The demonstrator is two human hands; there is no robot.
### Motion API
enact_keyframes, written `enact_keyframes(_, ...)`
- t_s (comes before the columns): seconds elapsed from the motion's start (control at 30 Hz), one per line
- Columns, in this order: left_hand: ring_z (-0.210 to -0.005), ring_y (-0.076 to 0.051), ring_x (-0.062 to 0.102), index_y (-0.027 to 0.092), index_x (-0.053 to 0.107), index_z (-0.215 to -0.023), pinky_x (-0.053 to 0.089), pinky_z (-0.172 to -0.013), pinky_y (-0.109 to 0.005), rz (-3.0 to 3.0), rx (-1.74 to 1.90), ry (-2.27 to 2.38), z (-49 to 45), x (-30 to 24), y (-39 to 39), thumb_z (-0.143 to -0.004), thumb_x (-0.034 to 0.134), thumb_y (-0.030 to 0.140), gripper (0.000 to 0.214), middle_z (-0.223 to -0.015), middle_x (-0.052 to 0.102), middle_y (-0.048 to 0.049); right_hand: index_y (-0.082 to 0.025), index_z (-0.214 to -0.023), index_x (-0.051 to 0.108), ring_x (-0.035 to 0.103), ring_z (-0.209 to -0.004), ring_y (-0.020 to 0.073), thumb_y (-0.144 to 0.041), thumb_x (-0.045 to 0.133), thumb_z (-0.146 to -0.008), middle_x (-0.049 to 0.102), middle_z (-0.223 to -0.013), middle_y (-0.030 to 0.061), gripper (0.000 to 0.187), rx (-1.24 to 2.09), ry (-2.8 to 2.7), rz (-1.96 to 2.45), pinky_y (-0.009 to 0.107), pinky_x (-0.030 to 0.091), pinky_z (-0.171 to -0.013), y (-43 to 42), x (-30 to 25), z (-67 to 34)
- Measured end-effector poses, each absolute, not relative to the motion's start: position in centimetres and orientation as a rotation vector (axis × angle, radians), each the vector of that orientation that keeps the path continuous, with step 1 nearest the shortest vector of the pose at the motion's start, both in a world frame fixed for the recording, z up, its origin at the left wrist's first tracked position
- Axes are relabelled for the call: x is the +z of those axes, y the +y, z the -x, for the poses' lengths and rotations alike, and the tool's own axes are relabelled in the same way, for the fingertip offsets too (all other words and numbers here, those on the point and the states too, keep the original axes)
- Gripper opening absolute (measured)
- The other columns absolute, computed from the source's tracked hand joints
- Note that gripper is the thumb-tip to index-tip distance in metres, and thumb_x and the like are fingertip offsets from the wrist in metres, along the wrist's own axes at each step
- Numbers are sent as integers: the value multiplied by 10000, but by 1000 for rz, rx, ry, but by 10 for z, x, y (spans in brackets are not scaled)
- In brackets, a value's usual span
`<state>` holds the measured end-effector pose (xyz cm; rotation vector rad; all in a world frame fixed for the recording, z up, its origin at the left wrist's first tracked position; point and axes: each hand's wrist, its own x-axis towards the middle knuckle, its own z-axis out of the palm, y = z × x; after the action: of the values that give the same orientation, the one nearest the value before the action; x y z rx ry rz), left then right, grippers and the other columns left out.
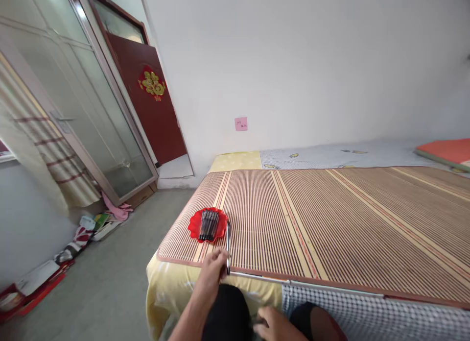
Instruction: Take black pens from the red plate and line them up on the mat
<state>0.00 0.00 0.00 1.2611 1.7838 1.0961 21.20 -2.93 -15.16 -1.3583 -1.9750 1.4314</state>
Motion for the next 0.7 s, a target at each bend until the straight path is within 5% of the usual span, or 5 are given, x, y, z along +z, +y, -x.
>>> enact_keyframes(0.07,-438,-93,416,214,520,-716,360,-448,-216,-1170,1163,1610,-14,-12,-35,-845,548,691,495,-534,466,67,-200,-851,666,663,-603,200,-614,521,-870,708,-734,53,439,1632,-1743,1221,290,444,-553,-24,-130,-209)
enact_keyframes(0.2,-442,-77,378,206,515,-691,290,-448,-207,-1034,1212,1282,-29,-18,-68,-726,745,605,462,-531,477,67,-175,-867,690,647,-609,186,-825,600,-736,717,-756,77,670,1562,-1256,1101,263,434,-526,-11,-73,-206)
enact_keyframes(0.43,-517,-79,377,189,520,-645,291,-509,-205,-1256,1148,1345,-46,-10,-77,-726,783,372,330,-558,451,70,-172,-759,687,581,-617,145,-676,777,-718,659,-700,26,514,1576,-1074,922,240,438,-559,-9,-4,-202)
enact_keyframes(0.6,-521,-117,562,183,574,-811,431,-532,-227,-1069,1178,1102,-61,-3,-81,-726,792,548,434,-640,603,27,-172,-732,648,522,-582,115,-631,798,-723,602,-644,-20,483,1520,-1130,944,226,407,-566,-18,4,-200)
enact_keyframes(0.7,-425,-86,508,181,564,-826,369,-443,-200,-976,1198,1060,-68,0,-82,-735,772,629,501,-605,627,19,-172,-734,647,530,-610,124,-613,820,-702,593,-652,-24,475,1512,-1161,951,232,413,-584,-26,4,-198)
